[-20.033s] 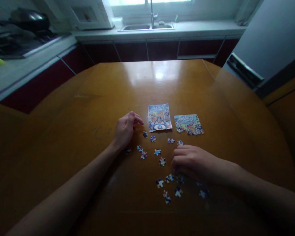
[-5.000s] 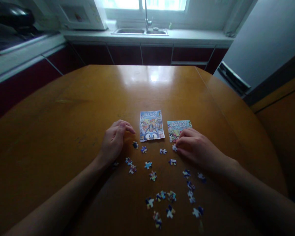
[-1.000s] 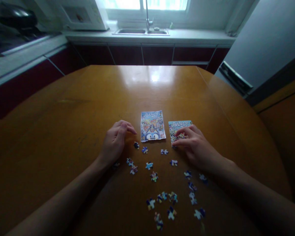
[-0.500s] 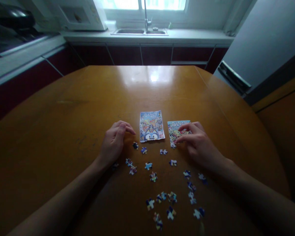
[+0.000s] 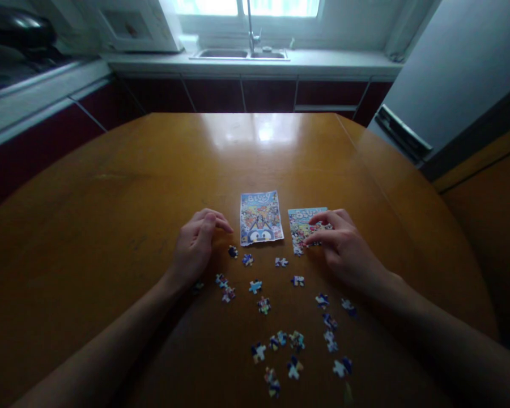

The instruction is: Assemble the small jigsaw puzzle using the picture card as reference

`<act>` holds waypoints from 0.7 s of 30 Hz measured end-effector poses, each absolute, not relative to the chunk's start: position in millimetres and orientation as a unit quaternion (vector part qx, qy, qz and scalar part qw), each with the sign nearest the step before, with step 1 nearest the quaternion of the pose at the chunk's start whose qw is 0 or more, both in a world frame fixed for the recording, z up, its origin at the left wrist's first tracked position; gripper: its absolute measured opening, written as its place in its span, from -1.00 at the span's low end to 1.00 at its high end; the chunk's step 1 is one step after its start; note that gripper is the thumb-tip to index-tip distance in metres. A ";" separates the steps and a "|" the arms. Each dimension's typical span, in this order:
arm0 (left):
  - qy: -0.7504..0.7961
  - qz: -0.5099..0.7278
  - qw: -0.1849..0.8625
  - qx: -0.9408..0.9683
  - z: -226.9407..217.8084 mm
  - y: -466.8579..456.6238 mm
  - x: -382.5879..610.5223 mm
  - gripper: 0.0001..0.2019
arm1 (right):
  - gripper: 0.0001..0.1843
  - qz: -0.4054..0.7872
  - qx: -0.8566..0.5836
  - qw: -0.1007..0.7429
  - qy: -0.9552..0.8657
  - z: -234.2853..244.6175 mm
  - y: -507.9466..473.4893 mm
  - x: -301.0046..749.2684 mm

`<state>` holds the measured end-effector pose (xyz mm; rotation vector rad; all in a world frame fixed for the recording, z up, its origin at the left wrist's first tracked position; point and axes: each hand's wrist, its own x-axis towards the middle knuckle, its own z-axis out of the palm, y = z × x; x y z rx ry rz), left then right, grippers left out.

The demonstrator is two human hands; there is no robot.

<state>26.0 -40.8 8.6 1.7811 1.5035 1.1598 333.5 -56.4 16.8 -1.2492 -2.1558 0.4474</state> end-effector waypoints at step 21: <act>0.563 0.421 0.257 0.663 9.5 -41.4 25.7 -0.50 | -0.92 0.152 -0.486 0.243 -0.825 17.6 -61.0 328.4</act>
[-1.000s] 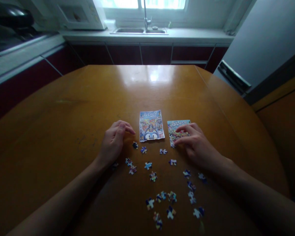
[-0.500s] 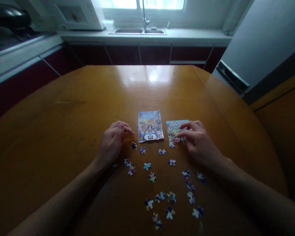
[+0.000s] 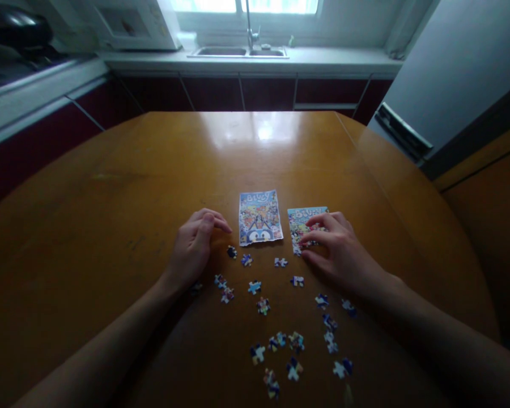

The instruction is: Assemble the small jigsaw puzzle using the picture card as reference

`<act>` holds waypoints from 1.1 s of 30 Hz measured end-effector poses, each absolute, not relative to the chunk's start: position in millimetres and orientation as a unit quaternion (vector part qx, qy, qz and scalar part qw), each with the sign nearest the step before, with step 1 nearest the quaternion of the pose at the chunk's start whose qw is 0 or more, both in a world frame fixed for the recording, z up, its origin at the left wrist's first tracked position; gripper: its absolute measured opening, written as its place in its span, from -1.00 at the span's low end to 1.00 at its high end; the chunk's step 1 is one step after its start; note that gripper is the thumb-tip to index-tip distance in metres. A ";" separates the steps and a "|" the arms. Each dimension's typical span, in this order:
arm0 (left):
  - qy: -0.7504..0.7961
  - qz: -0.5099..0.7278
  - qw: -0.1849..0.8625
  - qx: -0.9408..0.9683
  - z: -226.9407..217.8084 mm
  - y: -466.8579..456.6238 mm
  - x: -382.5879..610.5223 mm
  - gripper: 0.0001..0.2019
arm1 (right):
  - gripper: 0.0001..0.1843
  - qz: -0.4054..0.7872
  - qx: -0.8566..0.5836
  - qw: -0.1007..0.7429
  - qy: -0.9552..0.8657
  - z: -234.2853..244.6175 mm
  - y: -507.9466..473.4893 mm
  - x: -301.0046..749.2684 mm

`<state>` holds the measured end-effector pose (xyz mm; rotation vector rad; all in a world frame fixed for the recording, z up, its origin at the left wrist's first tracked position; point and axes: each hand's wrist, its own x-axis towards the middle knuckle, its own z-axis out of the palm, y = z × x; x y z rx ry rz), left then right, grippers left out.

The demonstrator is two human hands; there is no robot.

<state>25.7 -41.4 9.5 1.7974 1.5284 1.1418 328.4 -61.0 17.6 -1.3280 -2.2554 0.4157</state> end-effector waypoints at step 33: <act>0.543 0.442 0.253 0.667 7.8 -41.5 25.7 -0.51 | -0.67 0.133 -0.542 0.260 -0.788 3.6 -48.9 338.2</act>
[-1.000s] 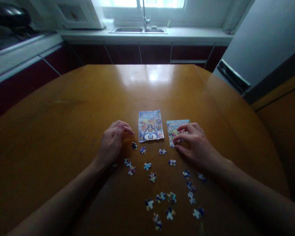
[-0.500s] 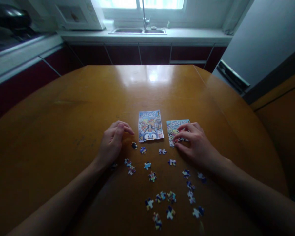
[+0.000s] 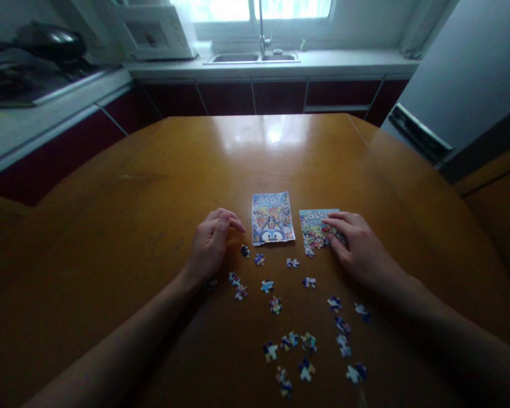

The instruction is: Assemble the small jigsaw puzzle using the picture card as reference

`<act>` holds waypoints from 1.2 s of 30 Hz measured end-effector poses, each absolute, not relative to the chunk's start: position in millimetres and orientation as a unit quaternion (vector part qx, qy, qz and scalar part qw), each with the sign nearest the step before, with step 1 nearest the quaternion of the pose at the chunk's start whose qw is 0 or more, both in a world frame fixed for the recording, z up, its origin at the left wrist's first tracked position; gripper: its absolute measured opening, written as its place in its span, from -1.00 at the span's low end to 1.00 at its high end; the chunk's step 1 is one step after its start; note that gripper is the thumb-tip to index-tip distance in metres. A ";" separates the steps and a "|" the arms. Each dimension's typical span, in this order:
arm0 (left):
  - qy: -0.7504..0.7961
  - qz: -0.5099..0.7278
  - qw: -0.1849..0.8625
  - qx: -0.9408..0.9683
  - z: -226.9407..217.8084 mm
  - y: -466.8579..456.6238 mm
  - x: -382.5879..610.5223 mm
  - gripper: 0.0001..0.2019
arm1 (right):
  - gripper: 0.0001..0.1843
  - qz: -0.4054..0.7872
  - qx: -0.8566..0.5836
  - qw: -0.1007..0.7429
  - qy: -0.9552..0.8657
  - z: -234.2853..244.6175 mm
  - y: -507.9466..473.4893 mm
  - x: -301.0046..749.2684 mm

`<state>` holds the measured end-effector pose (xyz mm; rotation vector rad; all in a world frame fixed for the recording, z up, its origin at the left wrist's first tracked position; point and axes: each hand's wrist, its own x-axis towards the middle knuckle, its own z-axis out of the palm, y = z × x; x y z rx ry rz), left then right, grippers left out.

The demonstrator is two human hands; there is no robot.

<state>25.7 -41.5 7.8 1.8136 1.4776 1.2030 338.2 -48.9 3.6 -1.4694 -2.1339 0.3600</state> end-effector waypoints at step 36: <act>0.558 0.435 0.256 0.658 8.2 -40.0 26.5 -0.49 | -0.89 0.104 -0.533 0.387 -0.745 24.9 -43.9 348.4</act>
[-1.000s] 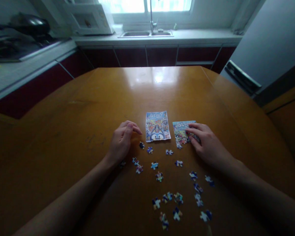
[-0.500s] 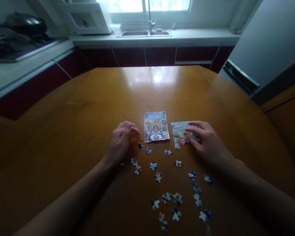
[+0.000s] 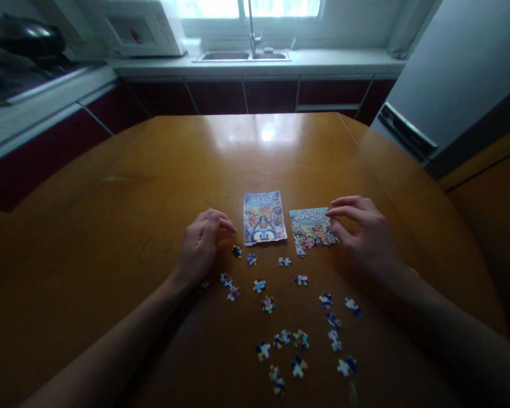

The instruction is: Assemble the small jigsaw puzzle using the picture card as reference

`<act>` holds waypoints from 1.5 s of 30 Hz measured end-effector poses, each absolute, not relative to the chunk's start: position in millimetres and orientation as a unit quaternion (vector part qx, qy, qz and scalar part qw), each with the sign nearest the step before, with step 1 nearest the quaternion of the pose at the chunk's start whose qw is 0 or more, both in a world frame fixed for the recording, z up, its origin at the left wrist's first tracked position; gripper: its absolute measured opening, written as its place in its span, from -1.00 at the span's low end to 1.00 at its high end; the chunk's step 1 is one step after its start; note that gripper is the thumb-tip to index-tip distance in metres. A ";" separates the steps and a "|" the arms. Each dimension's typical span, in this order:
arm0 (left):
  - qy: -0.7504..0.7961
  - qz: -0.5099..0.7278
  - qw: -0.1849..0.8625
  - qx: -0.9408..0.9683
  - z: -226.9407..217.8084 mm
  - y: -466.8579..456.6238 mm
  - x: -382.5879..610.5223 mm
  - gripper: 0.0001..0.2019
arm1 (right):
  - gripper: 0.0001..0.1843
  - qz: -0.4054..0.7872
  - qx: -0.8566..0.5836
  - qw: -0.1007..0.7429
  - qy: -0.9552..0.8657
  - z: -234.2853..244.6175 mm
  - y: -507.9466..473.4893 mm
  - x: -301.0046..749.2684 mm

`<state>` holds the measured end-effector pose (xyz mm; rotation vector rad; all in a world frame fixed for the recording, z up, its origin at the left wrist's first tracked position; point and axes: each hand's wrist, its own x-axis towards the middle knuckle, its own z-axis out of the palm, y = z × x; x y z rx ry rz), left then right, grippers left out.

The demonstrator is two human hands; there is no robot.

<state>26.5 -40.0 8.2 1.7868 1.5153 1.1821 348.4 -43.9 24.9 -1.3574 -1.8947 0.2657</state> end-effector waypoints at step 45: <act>0.385 0.077 0.323 0.861 72.8 -81.2 40.0 -0.89 | -0.87 0.150 -0.514 0.383 -0.752 36.3 -48.3 352.6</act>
